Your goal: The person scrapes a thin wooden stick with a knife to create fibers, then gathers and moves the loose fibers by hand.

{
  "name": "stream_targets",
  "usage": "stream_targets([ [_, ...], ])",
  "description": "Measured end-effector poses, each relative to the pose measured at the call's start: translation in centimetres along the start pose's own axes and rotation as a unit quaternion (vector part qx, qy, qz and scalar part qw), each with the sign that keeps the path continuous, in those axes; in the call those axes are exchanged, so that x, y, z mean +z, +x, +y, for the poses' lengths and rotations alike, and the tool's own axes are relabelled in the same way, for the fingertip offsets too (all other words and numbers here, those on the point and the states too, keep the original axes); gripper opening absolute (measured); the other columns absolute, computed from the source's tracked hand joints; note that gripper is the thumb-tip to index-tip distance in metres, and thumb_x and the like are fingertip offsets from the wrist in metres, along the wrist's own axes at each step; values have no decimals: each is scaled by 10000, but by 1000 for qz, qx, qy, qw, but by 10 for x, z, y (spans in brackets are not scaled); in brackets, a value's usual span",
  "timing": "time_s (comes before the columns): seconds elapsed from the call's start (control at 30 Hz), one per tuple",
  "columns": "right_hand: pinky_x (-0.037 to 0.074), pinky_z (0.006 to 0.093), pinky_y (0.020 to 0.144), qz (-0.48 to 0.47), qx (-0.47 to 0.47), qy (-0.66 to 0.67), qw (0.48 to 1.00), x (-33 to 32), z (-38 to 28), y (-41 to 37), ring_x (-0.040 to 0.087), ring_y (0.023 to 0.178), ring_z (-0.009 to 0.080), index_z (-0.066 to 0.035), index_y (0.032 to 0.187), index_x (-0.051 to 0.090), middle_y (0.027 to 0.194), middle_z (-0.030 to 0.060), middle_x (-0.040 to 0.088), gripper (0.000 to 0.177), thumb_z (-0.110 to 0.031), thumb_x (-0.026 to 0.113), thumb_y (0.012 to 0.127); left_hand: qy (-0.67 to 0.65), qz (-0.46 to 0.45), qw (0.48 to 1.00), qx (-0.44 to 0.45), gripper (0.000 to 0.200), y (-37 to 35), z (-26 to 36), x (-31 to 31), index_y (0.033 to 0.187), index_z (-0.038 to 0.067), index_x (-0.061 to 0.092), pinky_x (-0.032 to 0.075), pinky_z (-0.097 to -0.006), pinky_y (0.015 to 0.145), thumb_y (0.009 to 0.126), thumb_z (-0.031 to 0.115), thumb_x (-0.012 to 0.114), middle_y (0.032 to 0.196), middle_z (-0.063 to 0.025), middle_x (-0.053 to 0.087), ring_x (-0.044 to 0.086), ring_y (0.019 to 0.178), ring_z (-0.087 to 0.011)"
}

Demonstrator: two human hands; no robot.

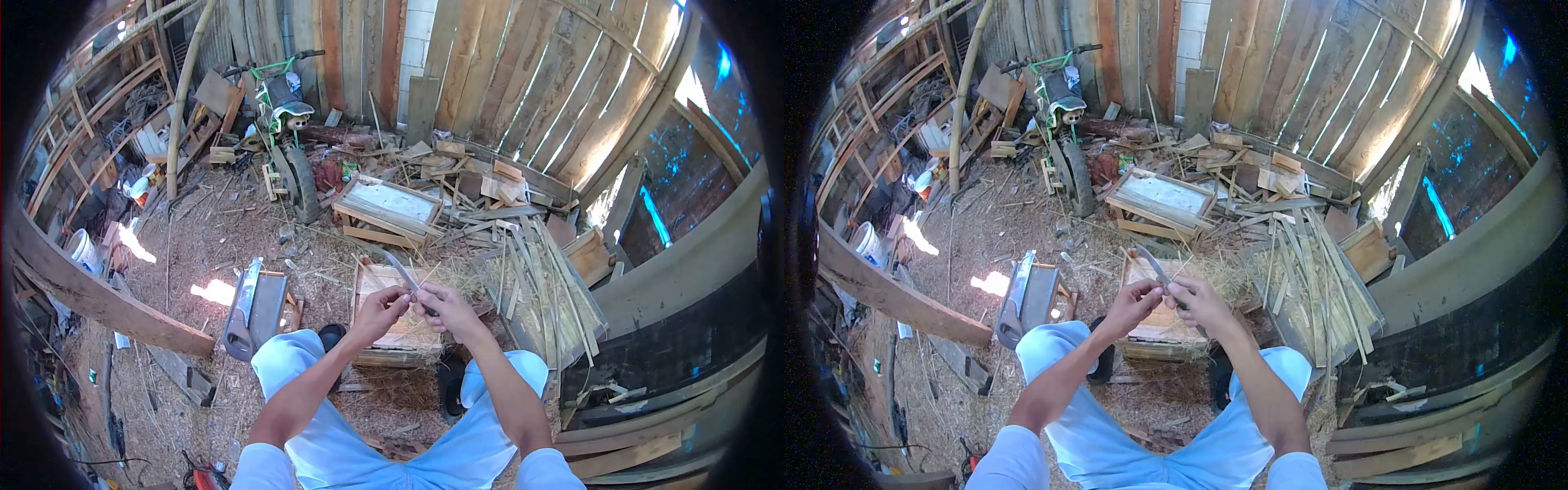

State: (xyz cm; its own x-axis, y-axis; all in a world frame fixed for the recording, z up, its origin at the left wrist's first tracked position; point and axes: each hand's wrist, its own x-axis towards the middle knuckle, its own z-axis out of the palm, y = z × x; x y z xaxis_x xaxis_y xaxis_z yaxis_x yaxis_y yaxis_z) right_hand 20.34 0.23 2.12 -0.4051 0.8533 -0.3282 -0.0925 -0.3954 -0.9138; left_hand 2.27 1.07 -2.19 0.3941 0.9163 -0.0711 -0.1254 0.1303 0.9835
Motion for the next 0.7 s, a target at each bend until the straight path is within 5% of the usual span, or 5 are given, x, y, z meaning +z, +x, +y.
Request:
stream_targets([
  [0.13,256,164,366,15,22,80,996,-10,-7,-3,336,451,13,-56,1052,579,687,-29,494,224,-231,485,949,93,7,995,45,206,-3,1,0,1010,8,628,394,-225,623,918,177,553,766,4,586,469,692,-61],
  [0.2,259,160,358,120,-36,108,986,-32,-18,-6,332,440,12,-59,1068,560,704,-34,497,224,-232,486,947,128,4,991,43,200,-9,-4,-2,999,8,635,407,-231,641,913,171,559,786,-6,608,486,705,-66],
  [0.37,258,156,351,149,-150,147,966,-83,-28,-22,341,431,19,-73,1215,487,694,-19,504,319,-230,497,937,176,71,978,86,223,-15,-7,-16,982,0,626,420,-225,652,920,203,557,801,-18,625,513,725,-57],
  [0.57,278,145,386,54,-42,2,998,4,-11,-17,356,472,20,-77,1303,419,722,-6,492,374,-202,468,955,215,89,967,104,179,-5,-8,-8,970,-12,628,426,-212,590,918,143,555,784,-27,636,526,682,-50],
  [0.7,279,160,401,-23,16,76,997,12,9,4,356,496,26,-57,1229,478,760,-9,497,316,-197,485,946,209,98,965,121,158,-9,-2,2,969,-14,628,383,-213,524,903,120,575,695,-5,605,490,623,-36],
])
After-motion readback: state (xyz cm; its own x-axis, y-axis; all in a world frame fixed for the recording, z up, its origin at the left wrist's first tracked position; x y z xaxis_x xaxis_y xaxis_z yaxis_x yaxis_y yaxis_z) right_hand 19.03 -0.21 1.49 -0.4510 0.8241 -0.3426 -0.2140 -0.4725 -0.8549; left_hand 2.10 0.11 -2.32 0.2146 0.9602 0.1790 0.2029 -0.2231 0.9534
